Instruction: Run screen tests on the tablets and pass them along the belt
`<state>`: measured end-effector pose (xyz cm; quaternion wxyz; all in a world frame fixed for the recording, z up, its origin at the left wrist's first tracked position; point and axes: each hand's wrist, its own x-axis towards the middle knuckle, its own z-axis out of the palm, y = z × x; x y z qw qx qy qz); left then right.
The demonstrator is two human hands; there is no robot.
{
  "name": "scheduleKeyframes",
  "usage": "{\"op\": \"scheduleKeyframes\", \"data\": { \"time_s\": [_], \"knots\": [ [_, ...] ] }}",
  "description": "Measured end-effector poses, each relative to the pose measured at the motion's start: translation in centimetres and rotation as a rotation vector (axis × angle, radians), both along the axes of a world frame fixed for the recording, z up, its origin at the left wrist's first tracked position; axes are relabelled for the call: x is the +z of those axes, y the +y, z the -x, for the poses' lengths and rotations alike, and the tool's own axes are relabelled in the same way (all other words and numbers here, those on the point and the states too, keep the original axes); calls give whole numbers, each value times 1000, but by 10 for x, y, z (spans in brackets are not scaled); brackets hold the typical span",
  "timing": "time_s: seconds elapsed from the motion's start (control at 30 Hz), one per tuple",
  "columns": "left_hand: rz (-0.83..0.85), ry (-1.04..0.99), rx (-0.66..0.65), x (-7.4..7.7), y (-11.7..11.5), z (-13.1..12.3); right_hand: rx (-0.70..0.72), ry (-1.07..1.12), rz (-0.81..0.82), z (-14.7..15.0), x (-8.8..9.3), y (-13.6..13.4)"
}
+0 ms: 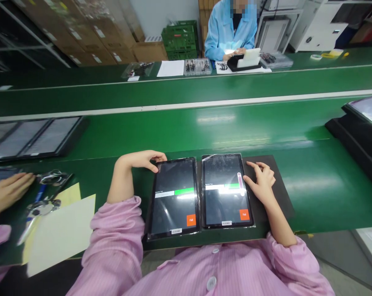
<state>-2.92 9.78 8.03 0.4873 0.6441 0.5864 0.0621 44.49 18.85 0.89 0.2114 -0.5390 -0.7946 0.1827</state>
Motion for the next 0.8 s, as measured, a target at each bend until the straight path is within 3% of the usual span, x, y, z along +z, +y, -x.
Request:
{"op": "scheduleKeyframes", "data": {
  "time_s": [0.23,0.4,0.5,0.6,0.7,0.8],
  "knots": [
    [-49,54,-26,2,-1,-2,-10,7,40,0,1,1],
    [-132,99,69,4,-10,-5,-9,44,54,-1,0,5],
    [-311,163,330,4,-41,-16,45,113,12,-8,5,-3],
    [-540,282,698,-7,-96,-41,178,186,-51,-22,12,-20],
    [-529,4,968,-36,-155,-77,246,130,-122,-38,12,-36],
    [-462,-240,1109,-70,-190,-110,226,119,-193,-44,10,-45]
  ]
}}
